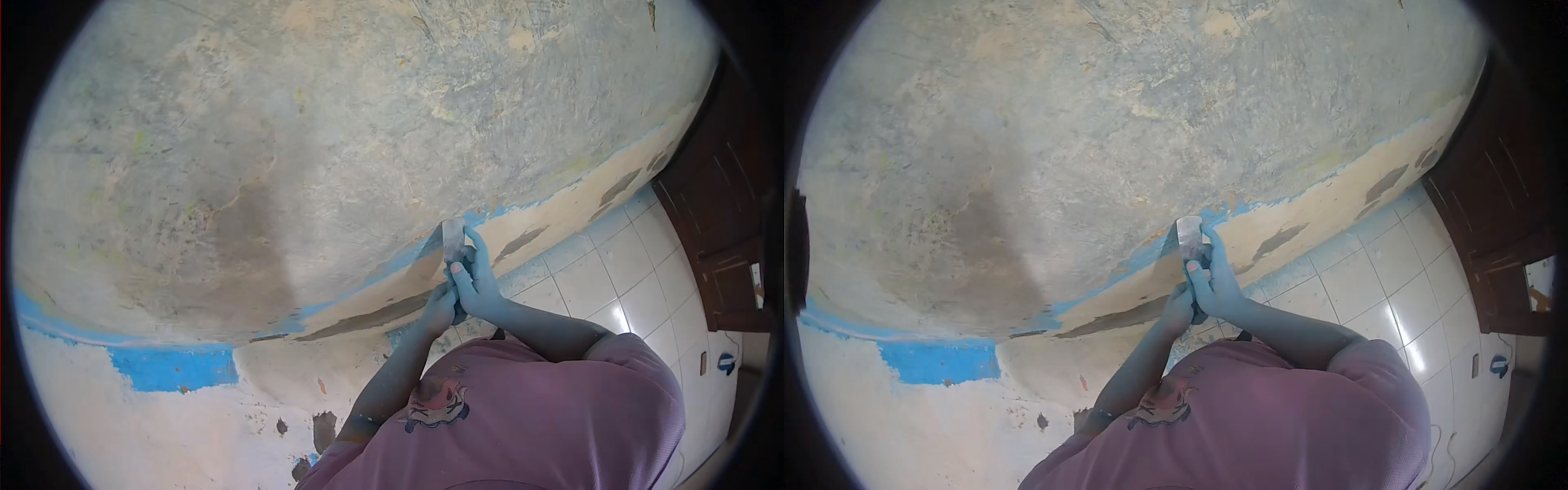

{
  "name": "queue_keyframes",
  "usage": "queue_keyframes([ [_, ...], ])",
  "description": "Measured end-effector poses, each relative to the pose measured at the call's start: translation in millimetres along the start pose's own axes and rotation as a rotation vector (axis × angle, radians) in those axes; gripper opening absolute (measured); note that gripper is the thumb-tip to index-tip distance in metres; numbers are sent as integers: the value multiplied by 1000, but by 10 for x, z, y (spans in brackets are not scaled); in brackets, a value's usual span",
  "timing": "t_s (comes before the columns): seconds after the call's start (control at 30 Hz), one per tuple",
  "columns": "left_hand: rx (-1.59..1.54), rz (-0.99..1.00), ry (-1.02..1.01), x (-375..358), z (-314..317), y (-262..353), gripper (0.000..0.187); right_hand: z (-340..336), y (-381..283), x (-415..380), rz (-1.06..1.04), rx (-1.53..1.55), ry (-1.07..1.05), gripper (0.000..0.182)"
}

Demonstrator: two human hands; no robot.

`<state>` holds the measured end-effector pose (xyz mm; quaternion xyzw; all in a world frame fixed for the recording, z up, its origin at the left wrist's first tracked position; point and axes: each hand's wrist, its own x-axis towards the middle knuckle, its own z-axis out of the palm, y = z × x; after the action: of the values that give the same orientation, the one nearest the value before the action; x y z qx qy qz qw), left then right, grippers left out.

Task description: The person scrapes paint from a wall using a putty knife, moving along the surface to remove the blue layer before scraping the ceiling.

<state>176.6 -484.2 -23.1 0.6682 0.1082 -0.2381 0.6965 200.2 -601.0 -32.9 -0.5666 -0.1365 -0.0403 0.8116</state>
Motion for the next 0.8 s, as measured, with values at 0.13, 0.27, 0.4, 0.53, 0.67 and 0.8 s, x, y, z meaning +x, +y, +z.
queue_keyframes([
  [0.13,89,-220,-116,-122,57,-47,55,115,-96,-79,135,209,149,37],
  [0.27,-23,-81,-14,-175,225,-185,54,-44,-124,-25,430,244,-24,28],
  [0.4,-209,-22,104,-172,442,-378,48,-72,-275,6,591,252,19,28],
  [0.53,-284,22,121,-202,675,-762,48,-182,-289,-222,715,180,56,28],
  [0.67,-363,-52,235,-159,1024,-1355,48,-422,-92,-562,839,79,45,29],
  [0.8,-545,-135,79,-194,1061,-1331,48,-535,112,-593,872,23,53,32],
])
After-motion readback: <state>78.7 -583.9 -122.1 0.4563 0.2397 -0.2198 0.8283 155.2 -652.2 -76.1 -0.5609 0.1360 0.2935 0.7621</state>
